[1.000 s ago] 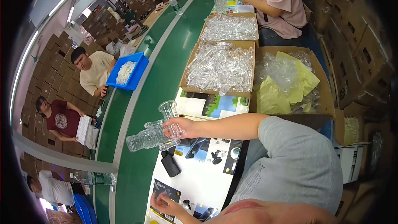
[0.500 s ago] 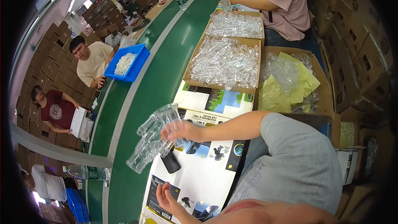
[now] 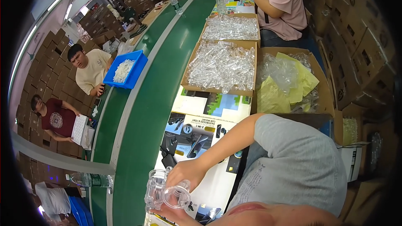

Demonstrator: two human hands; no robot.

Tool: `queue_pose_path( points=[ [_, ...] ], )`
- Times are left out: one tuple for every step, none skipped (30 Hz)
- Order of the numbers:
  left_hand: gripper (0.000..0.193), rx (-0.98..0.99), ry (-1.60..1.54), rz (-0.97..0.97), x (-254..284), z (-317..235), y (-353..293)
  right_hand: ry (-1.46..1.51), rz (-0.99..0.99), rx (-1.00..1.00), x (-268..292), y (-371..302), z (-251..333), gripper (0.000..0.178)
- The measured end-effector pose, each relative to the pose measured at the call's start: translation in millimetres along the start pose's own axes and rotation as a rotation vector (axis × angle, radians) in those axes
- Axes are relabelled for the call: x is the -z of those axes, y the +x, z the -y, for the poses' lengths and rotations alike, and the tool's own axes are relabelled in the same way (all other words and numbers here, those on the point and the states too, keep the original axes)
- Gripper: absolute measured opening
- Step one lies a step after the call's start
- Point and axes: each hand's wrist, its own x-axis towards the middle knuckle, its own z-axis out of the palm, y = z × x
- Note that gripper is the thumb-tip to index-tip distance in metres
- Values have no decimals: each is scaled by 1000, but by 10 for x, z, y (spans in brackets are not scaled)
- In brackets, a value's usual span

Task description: The worker is applying adhesive to small transparent plastic components and assembling them into larger units at a factory workstation.

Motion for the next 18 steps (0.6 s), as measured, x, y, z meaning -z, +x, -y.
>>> queue_pose_path(
  points=[
    [72,-139,557,-16,174,-19,1,-9,25,35,-27,-6,7,50],
    [86,-294,1109,-31,226,-47,16,-20,54,82,-56,9,-25,52],
    [86,-304,1107,-27,253,-70,54,-41,71,123,-104,-1,-24,55],
    [83,-307,1005,-15,245,-91,96,-46,70,131,-146,-37,-27,55],
    [80,-308,902,-3,236,-116,145,-69,96,134,-184,-85,-28,55],
    [77,-308,800,9,228,-144,197,-91,123,136,-202,-131,-51,56],
    [74,-292,699,23,234,-155,223,-96,151,141,-161,-179,-26,53],
    [71,-279,601,28,242,-184,227,-93,149,137,-148,-188,-20,53],
    [69,-265,503,31,252,-211,232,-98,120,146,-142,-191,-21,54],
    [66,-250,404,33,269,-236,238,-102,92,153,-141,-195,-25,54],
    [63,-234,304,34,275,-251,248,-99,92,146,-128,-184,-31,54],
    [61,-218,203,34,285,-263,254,-86,72,153,-122,-171,-38,54],
    [59,-201,103,34,293,-272,253,-72,51,159,-115,-177,-33,53],
    [56,-189,1,36,281,-288,267,-72,51,156,-73,-155,-4,53],
    [54,-178,-100,38,267,-301,271,-85,44,144,-35,-132,27,52],
    [52,-167,-200,41,249,-314,263,-98,37,133,3,-106,62,51],
    [43,-12,-514,141,82,-355,132,-117,-10,143,56,-75,101,47],
    [43,-16,-514,144,41,-479,255,-117,-11,148,59,-49,116,47]
  ],
)
